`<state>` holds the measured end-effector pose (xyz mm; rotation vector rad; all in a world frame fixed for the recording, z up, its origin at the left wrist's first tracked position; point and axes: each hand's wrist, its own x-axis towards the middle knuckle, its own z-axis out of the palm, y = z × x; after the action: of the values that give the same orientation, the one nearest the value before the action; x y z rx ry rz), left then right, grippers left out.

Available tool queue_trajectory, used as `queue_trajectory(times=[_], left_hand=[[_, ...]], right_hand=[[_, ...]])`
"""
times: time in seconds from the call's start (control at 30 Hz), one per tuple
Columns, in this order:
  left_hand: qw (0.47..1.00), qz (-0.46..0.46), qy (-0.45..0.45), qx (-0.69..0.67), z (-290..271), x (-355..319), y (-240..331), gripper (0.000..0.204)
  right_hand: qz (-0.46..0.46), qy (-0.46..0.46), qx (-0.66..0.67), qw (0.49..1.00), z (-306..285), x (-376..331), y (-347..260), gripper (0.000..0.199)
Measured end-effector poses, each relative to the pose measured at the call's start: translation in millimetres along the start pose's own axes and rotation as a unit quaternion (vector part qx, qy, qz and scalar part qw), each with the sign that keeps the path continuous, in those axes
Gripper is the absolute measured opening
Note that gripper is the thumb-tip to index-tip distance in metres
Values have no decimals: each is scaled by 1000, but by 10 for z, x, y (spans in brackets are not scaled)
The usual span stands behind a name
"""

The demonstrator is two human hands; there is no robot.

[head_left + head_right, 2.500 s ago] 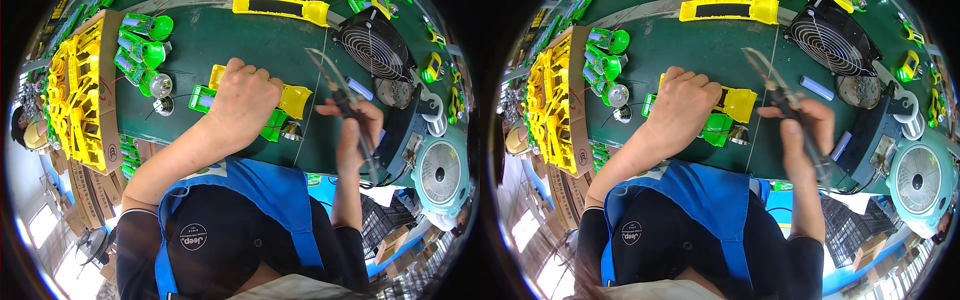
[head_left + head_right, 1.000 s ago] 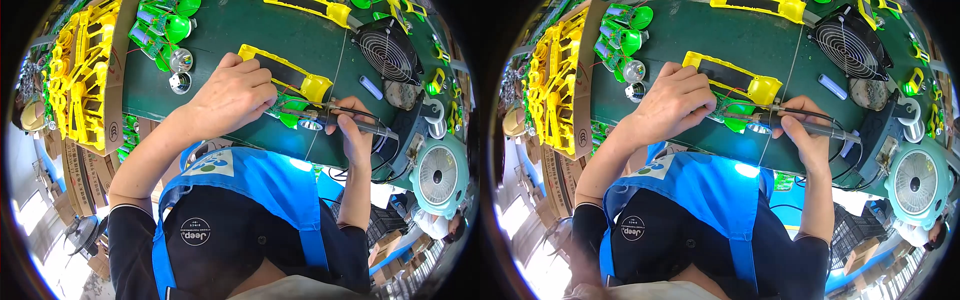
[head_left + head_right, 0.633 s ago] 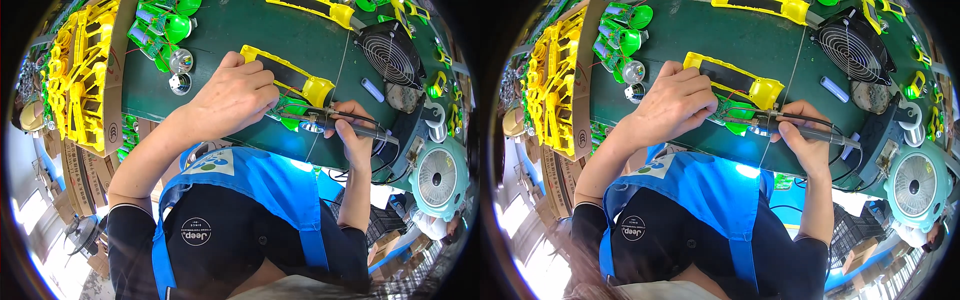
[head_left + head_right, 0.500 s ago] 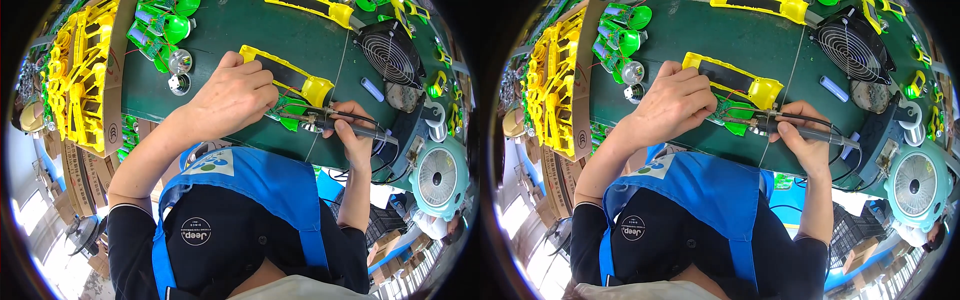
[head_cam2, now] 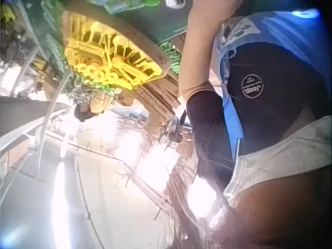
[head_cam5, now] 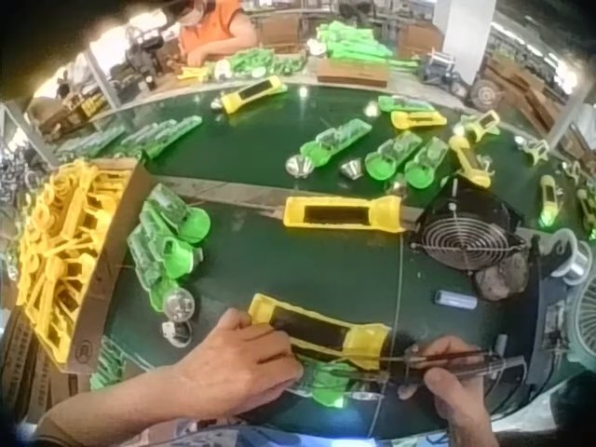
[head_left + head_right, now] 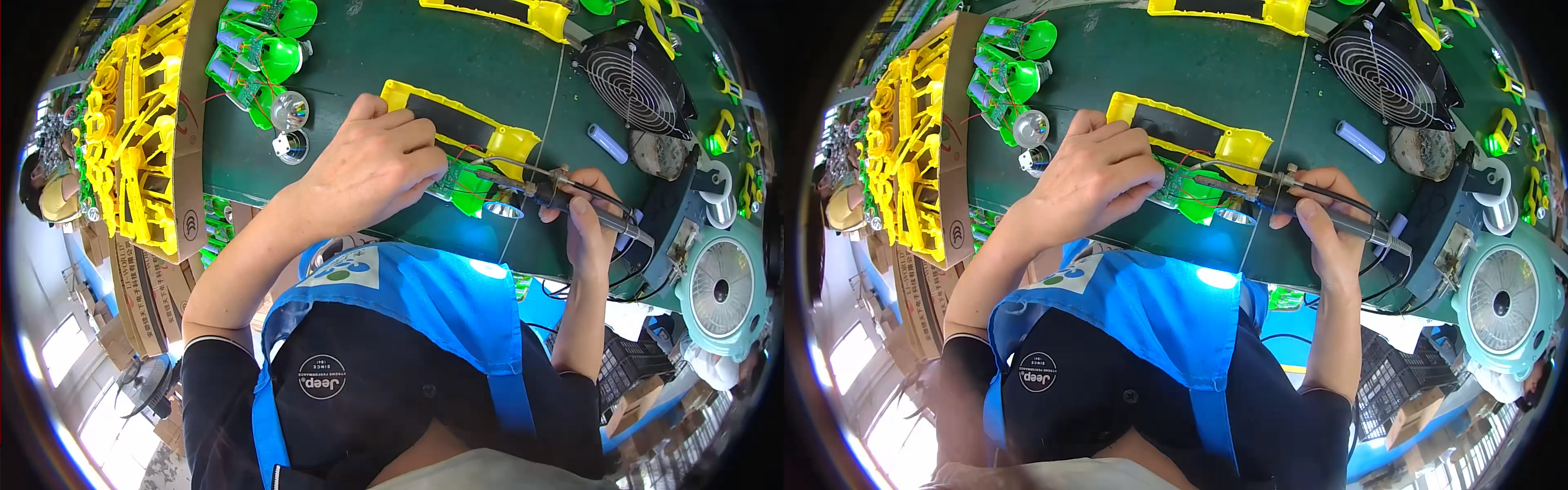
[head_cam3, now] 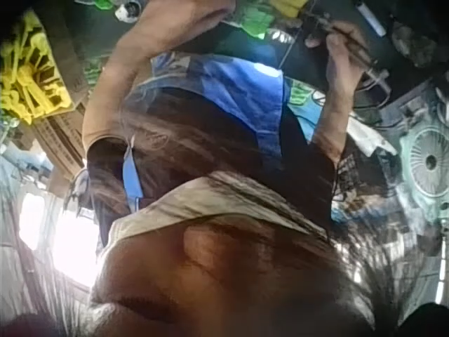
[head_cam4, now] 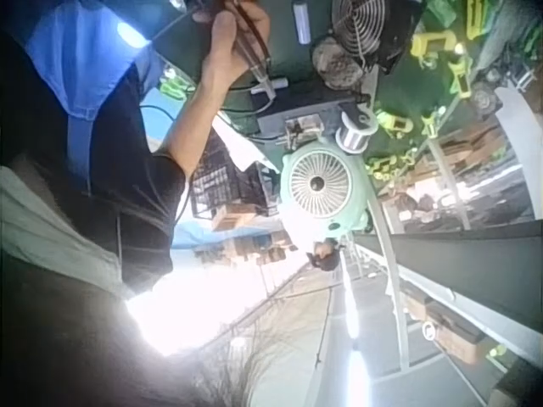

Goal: Soldering internal wires and circuit boards into plastic flashlight housings on a factory assembly line.

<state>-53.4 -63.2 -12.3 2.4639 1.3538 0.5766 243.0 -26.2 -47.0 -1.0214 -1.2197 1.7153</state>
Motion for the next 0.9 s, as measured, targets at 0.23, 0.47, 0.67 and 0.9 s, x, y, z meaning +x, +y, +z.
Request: queue_trajectory(times=[0.23, 0.47, 0.67, 0.9], left_hand=[[999, -42, 18, -3, -281, 388, -210, 27], [991, 92, 55, 77, -417, 272, -293, 36], [999, 15, -25, 42, -277, -274, -129, 52], [966, -190, 147, -93, -986, 27, -539, 42]], right_hand=[[-201, 49, -111, 972, 146, 189, -131, 38], [-272, 11, -96, 957, 394, 705, -130, 26], [-342, 74, -354, 867, 516, 1439, -77, 31], [-288, 80, -339, 892, 453, 957, 124, 38]])
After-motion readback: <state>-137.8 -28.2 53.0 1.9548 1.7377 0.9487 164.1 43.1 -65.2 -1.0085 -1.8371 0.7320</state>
